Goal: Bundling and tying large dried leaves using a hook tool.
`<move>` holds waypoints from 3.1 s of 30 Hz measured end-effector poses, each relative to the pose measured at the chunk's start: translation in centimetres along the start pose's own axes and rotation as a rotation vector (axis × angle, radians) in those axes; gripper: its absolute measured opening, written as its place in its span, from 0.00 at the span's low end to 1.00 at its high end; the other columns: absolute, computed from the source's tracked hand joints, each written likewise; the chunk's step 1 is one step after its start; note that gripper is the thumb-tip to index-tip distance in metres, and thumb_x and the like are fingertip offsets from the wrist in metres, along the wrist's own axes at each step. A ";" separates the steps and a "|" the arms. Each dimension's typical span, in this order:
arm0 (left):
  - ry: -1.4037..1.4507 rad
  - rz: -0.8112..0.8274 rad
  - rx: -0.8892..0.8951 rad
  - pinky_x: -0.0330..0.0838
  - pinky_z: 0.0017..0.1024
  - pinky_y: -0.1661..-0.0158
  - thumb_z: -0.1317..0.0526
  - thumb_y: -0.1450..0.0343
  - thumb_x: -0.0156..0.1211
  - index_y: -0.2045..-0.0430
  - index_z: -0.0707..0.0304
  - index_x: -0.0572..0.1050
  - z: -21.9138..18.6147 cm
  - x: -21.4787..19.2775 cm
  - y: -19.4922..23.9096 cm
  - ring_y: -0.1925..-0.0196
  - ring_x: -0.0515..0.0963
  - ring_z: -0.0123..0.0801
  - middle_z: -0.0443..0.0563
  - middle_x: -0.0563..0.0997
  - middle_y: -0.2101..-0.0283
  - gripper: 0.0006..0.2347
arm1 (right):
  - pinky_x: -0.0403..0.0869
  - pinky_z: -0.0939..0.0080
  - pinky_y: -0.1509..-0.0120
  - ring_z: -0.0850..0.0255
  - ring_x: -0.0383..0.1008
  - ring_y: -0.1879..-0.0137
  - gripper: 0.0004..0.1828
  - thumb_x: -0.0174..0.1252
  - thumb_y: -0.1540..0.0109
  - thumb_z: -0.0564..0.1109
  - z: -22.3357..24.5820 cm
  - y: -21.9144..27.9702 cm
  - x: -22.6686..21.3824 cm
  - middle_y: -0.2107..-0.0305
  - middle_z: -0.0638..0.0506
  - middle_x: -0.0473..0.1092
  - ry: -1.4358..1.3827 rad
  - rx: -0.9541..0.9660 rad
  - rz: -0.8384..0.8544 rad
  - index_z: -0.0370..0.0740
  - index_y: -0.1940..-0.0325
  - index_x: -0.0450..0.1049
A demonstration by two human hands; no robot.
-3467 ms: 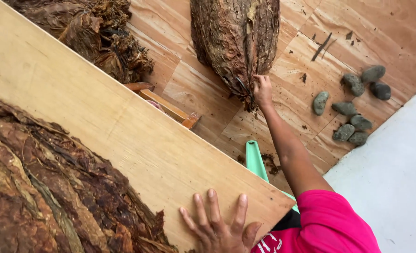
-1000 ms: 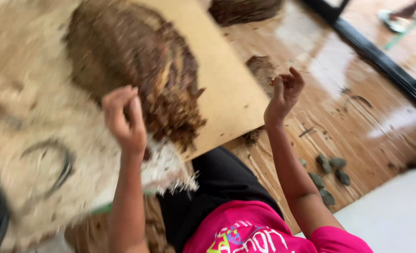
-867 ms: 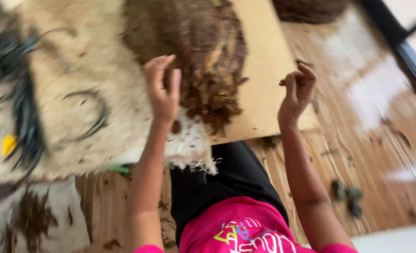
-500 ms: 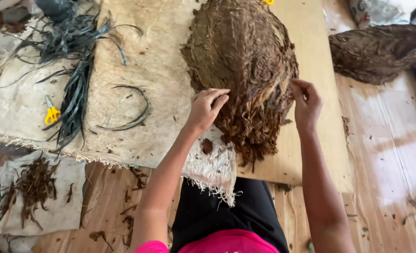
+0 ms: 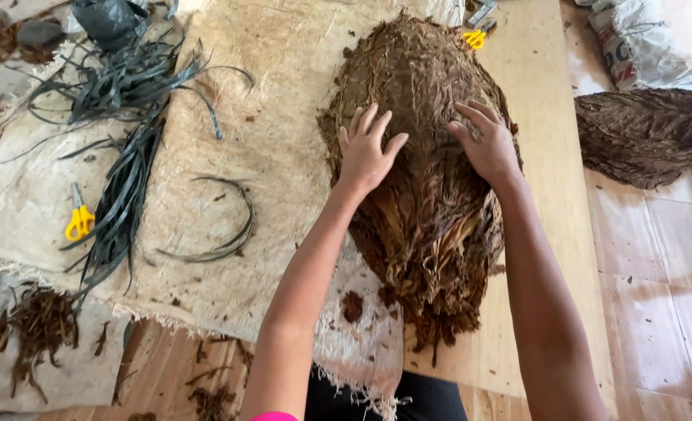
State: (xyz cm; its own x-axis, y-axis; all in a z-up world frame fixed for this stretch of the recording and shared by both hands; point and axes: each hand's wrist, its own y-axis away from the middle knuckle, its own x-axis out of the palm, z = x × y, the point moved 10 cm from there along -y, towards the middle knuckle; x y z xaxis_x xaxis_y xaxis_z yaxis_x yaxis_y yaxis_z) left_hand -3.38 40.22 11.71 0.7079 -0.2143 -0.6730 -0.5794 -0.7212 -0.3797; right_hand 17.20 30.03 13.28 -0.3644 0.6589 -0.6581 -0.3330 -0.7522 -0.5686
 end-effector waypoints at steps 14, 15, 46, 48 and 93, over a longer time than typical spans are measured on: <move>-0.203 0.379 -0.175 0.25 0.79 0.38 0.29 0.26 0.22 0.26 0.37 0.46 2.4 4.6 -0.5 0.22 0.33 0.64 0.59 0.42 0.22 0.33 | 0.35 0.19 0.23 0.38 0.27 0.18 0.43 0.36 0.37 0.84 -2.0 2.3 4.4 0.21 0.53 0.32 0.158 0.590 0.610 0.79 0.20 0.39; -0.147 0.342 -0.165 0.26 0.75 0.36 0.30 0.25 0.24 0.26 0.36 0.49 2.7 4.6 -0.5 0.22 0.35 0.61 0.56 0.44 0.22 0.32 | 0.36 0.19 0.23 0.38 0.28 0.18 0.42 0.37 0.35 0.81 -1.6 2.3 4.0 0.21 0.52 0.33 0.136 0.575 0.591 0.76 0.19 0.41; 0.301 -0.576 -0.115 0.78 0.35 0.59 0.62 0.25 0.60 0.60 0.58 0.74 6.8 -3.4 -0.8 0.59 0.84 0.43 0.54 0.83 0.63 0.04 | 0.73 0.55 0.59 0.56 0.77 0.64 0.07 0.69 0.36 0.50 -14.9 5.3 -1.3 0.73 0.49 0.76 -0.100 0.495 -0.437 0.46 0.59 0.81; 0.412 -0.521 -0.161 0.75 0.40 0.51 0.64 0.25 0.57 0.52 0.57 0.69 6.4 -3.4 -1.0 0.51 0.81 0.50 0.59 0.78 0.52 0.08 | 0.73 0.52 0.58 0.53 0.77 0.63 0.07 0.65 0.33 0.49 -14.6 4.9 -1.8 0.72 0.47 0.76 -0.106 0.504 -0.421 0.45 0.57 0.79; 0.979 0.411 0.607 0.76 0.24 0.40 0.59 0.19 0.55 0.50 0.47 0.74 -24.6 -14.1 19.8 0.45 0.78 0.24 0.39 0.78 0.51 0.05 | 0.68 0.66 0.61 0.66 0.65 0.63 0.13 0.56 0.33 0.42 -12.8 12.9 -6.3 0.61 0.51 0.71 -0.308 0.593 -0.500 0.42 0.44 0.73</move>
State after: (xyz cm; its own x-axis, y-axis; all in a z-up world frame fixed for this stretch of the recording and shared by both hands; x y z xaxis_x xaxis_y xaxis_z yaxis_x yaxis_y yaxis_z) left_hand -14.88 12.69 29.28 0.2810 -0.9479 -0.1501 -0.7404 -0.1146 -0.6623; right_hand 26.34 16.04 3.77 -0.2448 0.9521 -0.1835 -0.8899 -0.2958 -0.3472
